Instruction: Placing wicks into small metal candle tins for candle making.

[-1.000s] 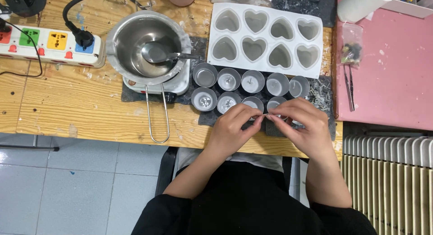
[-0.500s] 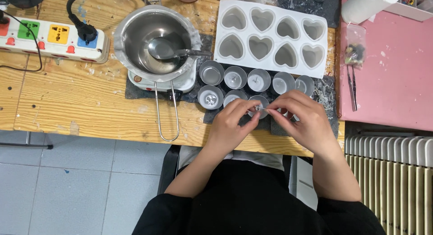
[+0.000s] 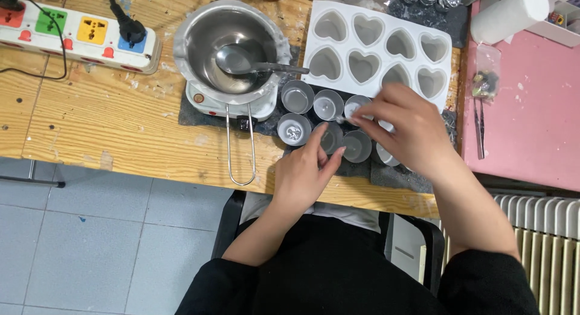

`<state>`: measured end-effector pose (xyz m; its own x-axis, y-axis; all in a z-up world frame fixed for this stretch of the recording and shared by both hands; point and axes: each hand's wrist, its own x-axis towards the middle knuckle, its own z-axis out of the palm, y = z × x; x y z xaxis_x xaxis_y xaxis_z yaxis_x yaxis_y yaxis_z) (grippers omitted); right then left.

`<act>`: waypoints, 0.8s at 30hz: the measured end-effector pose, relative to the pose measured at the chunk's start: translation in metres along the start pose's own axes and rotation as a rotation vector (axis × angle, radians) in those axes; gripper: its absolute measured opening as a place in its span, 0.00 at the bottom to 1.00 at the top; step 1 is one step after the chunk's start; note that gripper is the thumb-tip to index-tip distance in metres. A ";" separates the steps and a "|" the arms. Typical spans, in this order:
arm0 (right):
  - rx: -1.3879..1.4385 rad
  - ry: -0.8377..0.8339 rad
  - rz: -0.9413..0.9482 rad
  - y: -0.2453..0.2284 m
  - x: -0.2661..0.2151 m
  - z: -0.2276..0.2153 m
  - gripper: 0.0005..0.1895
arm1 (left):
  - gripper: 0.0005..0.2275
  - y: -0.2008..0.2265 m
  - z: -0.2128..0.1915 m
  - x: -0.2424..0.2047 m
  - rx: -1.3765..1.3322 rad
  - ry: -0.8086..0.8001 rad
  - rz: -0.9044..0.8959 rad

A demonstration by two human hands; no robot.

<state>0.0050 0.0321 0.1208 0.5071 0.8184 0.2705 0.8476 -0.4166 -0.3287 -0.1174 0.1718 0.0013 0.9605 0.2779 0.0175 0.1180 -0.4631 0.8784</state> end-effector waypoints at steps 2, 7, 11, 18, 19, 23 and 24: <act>-0.033 -0.007 -0.054 0.007 0.020 0.017 0.07 | 0.29 -0.002 0.000 0.001 0.018 -0.009 -0.030; -0.109 -0.077 -0.149 0.025 0.055 0.059 0.05 | 0.33 -0.005 -0.003 0.002 0.059 -0.030 -0.067; -0.140 -0.135 -0.165 0.028 0.068 0.076 0.06 | 0.35 -0.010 -0.002 0.004 0.079 -0.018 -0.059; -0.148 -0.159 -0.169 0.032 0.074 0.091 0.06 | 0.36 -0.012 -0.002 0.005 0.080 -0.035 -0.057; -0.147 -0.161 -0.169 0.033 0.074 0.093 0.06 | 0.36 -0.011 -0.003 0.006 0.079 -0.035 -0.059; -0.146 -0.188 -0.162 0.034 0.075 0.096 0.06 | 0.36 -0.010 -0.005 0.008 0.090 -0.098 -0.096; -0.151 -0.199 -0.158 0.034 0.075 0.096 0.05 | 0.37 -0.010 -0.006 0.008 0.093 -0.109 -0.101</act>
<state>0.0567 0.1175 0.0434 0.3389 0.9332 0.1195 0.9348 -0.3197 -0.1545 -0.1119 0.1832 -0.0043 0.9636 0.2366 -0.1245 0.2331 -0.5149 0.8250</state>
